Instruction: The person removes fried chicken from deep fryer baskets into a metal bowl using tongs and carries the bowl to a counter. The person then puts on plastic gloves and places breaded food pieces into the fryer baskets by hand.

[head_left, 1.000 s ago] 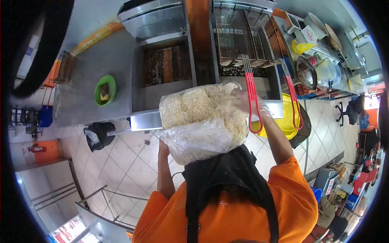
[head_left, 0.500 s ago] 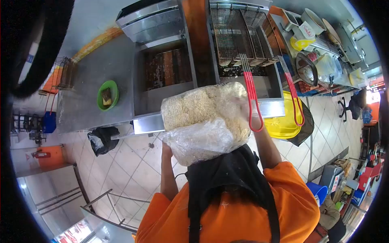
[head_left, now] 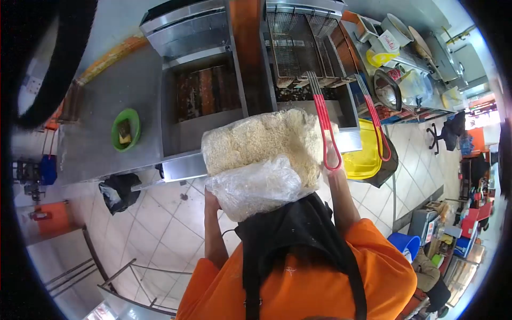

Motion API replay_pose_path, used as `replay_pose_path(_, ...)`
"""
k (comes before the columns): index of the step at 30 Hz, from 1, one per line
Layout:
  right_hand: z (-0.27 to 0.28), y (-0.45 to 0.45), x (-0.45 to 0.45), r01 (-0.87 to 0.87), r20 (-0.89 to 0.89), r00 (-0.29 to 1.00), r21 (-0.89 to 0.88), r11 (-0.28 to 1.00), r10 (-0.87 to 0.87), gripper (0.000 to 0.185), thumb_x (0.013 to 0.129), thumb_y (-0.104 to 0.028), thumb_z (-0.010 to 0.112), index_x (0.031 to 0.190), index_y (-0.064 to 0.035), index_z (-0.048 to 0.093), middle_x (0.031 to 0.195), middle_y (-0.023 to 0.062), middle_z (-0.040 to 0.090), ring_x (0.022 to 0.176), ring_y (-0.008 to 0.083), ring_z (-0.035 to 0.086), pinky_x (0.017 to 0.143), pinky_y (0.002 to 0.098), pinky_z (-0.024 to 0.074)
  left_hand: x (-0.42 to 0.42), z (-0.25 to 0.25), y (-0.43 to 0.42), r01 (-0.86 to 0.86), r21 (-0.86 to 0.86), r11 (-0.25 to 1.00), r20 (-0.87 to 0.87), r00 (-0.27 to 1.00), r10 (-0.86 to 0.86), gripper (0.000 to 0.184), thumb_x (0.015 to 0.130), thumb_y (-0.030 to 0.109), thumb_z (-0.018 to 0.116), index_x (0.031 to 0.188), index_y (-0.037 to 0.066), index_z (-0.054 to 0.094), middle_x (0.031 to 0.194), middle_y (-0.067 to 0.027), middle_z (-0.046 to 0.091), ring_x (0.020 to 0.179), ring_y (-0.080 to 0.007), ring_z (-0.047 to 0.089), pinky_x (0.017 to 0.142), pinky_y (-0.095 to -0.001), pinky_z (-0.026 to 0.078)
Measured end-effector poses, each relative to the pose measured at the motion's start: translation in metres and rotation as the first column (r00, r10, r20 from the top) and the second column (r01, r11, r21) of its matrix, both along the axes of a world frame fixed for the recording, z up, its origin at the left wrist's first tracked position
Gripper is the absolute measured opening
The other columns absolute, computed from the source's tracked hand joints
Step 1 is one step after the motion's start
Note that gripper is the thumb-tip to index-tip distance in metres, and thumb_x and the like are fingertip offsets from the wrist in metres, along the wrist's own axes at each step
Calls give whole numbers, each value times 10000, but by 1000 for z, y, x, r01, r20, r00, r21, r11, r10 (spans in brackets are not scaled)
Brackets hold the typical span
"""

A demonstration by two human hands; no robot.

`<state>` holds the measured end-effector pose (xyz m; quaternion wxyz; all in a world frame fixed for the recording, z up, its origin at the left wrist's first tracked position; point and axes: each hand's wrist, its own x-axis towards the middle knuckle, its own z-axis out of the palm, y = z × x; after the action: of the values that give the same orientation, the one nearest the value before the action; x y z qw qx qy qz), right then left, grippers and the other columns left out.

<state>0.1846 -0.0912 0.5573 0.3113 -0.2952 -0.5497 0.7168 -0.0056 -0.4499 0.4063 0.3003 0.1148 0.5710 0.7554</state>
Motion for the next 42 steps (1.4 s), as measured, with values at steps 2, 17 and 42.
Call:
replay_pose_path(2,28,-8,9,63,158,982,241,969,-104,391,887,-99,643,1237,46,547,1129,117,645,994,165,629,840,280,521,-4,5,4,-62,66,996,208,977,47,467,974,368,482,1229,-17,555,1103,-144,649,972,-280,651,814,-427,566)
replay_pose_path(17,192,261,-133,-422,535,805,821,384,-258,505,789,-114,709,1253,-34,528,1101,103,646,995,194,619,896,326,499,-6,-23,-12,-28,4,1000,231,973,26,432,907,109,600,1313,17,485,1160,-104,624,1028,-220,621,872,-371,537)
replay_pose_path(42,215,110,23,-434,542,788,153,888,292,243,927,-92,468,1078,-23,646,894,100,704,754,150,679,662,249,548,4,-8,-12,-67,-110,992,245,965,92,451,914,141,587,1331,17,466,1174,-105,607,1049,-219,605,874,-361,534)
